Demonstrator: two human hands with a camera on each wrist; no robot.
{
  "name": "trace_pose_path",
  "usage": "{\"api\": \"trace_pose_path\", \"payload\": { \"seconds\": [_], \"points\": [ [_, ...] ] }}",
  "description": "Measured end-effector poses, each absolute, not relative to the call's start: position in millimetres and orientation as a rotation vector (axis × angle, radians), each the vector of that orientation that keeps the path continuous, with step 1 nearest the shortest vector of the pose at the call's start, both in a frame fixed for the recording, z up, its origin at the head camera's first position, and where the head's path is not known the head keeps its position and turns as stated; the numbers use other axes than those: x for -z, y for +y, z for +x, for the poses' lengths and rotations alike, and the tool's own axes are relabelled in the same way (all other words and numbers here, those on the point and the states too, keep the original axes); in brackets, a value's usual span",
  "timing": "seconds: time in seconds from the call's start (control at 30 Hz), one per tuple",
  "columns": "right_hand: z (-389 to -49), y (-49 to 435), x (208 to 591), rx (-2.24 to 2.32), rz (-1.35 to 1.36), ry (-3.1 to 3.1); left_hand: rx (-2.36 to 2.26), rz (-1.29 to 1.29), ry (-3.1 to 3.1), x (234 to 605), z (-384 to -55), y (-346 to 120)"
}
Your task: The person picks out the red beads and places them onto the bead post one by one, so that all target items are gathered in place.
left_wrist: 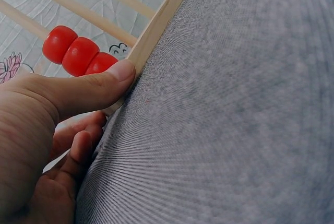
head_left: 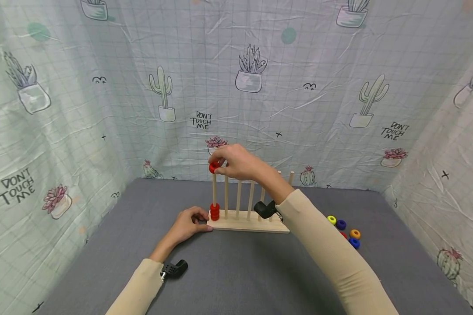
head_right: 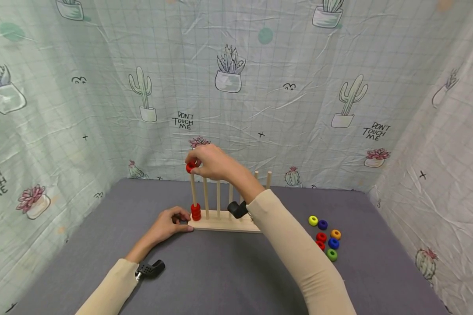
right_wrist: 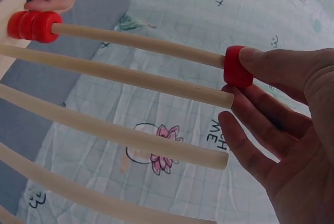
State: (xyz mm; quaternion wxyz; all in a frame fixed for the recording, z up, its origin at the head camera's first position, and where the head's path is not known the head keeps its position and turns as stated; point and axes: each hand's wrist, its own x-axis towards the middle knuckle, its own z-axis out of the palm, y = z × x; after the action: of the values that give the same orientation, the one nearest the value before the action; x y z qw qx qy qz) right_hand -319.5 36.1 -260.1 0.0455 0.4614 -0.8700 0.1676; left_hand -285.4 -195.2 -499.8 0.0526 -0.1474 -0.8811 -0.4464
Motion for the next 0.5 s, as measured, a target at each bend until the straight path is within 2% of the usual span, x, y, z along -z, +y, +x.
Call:
{"api": "trace_pose_path", "payload": {
  "seconds": [0.5],
  "points": [
    [-319.6,36.4,259.9,-0.521,1.424,-2.656,1.379,-0.447,-2.657,499.6,-284.8,-194.4]
  ]
}}
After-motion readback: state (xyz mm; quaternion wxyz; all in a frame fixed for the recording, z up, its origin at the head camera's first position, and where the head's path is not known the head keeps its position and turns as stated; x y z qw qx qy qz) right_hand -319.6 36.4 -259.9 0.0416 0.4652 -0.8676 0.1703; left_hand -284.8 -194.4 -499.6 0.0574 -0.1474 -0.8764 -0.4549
